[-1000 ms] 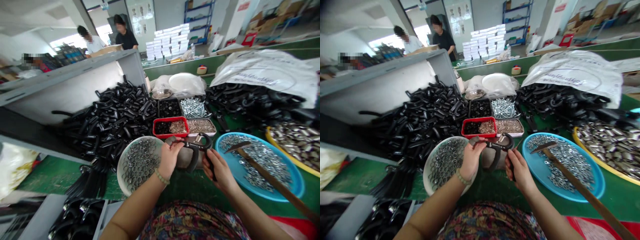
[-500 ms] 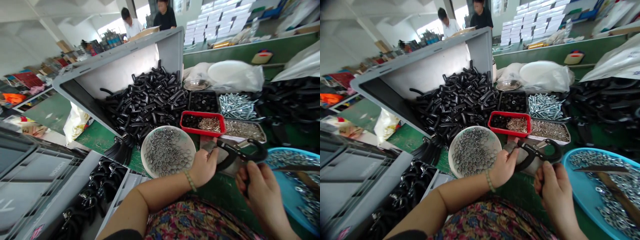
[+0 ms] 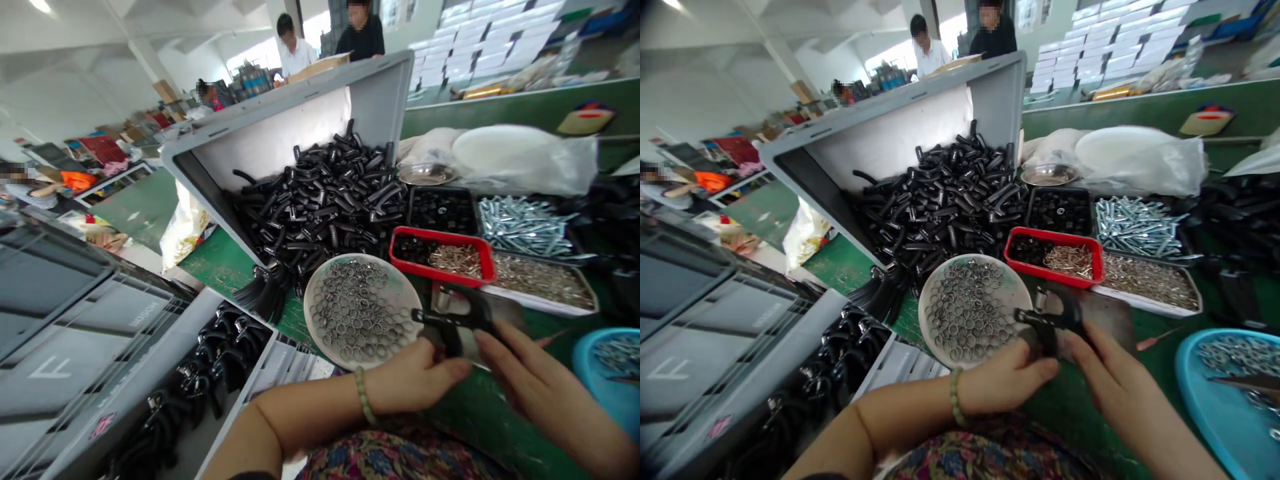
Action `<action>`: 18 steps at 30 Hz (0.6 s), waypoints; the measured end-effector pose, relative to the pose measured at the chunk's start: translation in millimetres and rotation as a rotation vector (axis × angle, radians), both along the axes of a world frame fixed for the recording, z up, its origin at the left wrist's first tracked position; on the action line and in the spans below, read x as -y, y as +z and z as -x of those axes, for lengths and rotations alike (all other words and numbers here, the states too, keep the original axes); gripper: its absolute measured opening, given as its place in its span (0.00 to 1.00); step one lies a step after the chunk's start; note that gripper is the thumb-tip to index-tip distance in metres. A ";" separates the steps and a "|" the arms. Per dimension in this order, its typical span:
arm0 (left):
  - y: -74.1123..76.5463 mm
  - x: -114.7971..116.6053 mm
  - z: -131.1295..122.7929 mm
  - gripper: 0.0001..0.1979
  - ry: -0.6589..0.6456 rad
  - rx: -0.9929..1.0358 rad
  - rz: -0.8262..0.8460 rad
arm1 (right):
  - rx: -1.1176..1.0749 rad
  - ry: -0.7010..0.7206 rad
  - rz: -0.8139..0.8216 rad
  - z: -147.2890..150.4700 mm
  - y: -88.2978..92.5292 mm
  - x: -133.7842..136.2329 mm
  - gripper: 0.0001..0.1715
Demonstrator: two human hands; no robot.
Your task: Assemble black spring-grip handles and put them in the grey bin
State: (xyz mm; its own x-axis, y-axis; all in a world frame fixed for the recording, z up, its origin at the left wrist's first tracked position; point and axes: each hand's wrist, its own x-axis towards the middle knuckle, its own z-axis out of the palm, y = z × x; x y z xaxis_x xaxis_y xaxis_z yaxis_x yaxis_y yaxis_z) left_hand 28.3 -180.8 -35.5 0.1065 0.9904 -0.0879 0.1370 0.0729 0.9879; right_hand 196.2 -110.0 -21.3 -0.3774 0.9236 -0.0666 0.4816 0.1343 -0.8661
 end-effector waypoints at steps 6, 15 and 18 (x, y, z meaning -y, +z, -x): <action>70.6 58.4 187.3 0.15 0.461 -0.535 -0.026 | -0.469 0.501 0.690 182.4 41.0 44.5 0.16; 64.3 67.3 339.6 0.16 0.348 -0.870 0.261 | -0.311 0.417 0.824 305.9 -0.3 63.6 0.15; 58.5 61.9 351.4 0.17 0.295 -0.758 0.345 | -0.268 0.354 0.833 315.4 -11.3 61.3 0.17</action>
